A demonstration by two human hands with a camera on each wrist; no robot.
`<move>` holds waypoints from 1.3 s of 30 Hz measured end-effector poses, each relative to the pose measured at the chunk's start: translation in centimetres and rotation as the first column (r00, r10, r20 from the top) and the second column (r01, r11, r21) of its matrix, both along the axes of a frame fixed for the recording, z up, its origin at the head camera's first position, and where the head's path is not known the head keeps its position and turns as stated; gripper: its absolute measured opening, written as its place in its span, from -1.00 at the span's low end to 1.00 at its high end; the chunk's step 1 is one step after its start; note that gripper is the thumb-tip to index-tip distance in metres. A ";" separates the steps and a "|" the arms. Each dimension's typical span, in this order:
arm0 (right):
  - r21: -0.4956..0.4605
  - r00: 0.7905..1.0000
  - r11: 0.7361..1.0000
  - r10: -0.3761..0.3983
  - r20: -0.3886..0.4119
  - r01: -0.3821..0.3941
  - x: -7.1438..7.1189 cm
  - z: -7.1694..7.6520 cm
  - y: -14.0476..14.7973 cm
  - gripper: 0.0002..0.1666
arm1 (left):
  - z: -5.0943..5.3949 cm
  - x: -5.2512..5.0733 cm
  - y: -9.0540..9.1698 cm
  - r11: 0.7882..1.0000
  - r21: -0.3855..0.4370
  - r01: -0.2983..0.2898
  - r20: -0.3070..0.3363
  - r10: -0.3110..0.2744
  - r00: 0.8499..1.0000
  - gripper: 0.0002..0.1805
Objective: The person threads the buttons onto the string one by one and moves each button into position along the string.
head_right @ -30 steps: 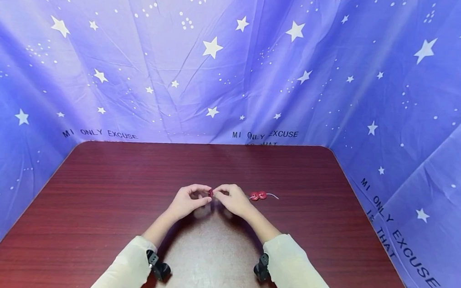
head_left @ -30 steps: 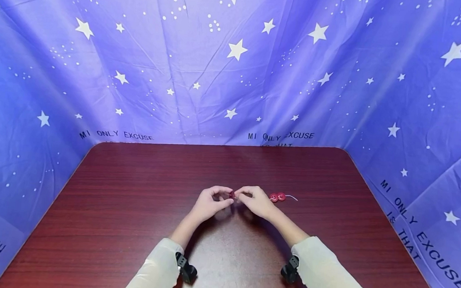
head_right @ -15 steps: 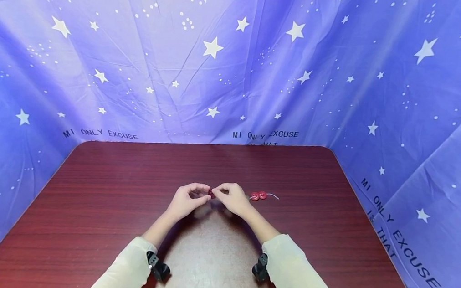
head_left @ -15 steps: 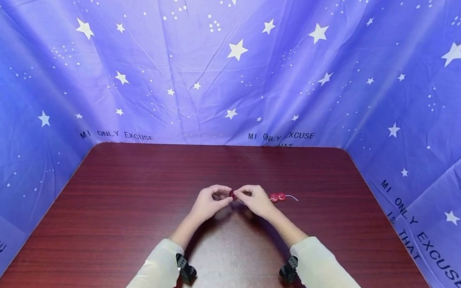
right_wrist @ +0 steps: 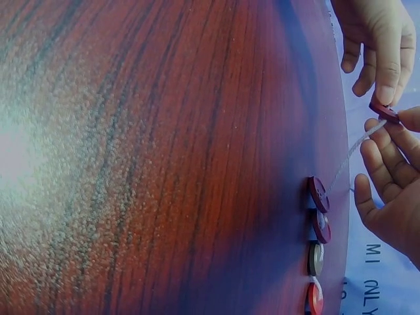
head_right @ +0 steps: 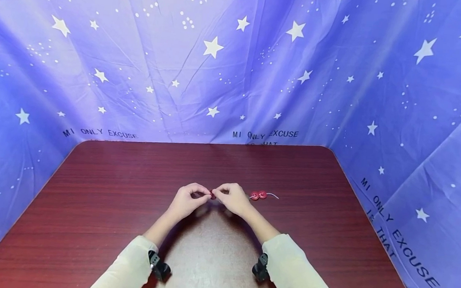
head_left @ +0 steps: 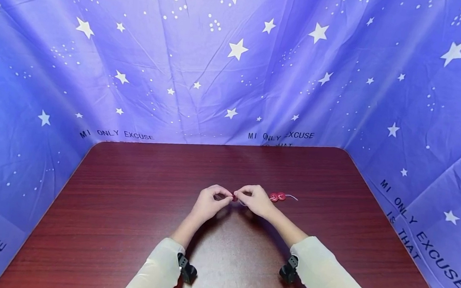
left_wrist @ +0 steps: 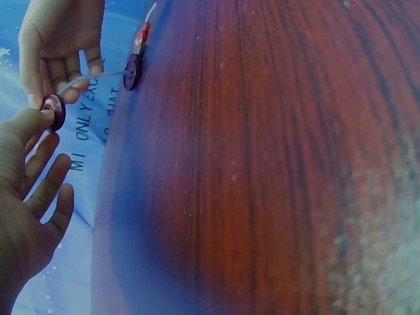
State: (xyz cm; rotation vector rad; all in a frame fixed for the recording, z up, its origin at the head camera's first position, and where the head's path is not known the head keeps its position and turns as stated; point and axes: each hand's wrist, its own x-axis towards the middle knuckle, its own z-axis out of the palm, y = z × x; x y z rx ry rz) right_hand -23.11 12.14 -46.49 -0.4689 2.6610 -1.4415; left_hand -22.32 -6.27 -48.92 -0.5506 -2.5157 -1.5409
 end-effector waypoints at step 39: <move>0.411 0.824 0.910 0.196 -0.532 0.049 0.8 0.1 0.2 -0.63 | 0.3 -0.5 0.0 0.999 0.046 0.026 0.138 -0.032 0.990 -0.96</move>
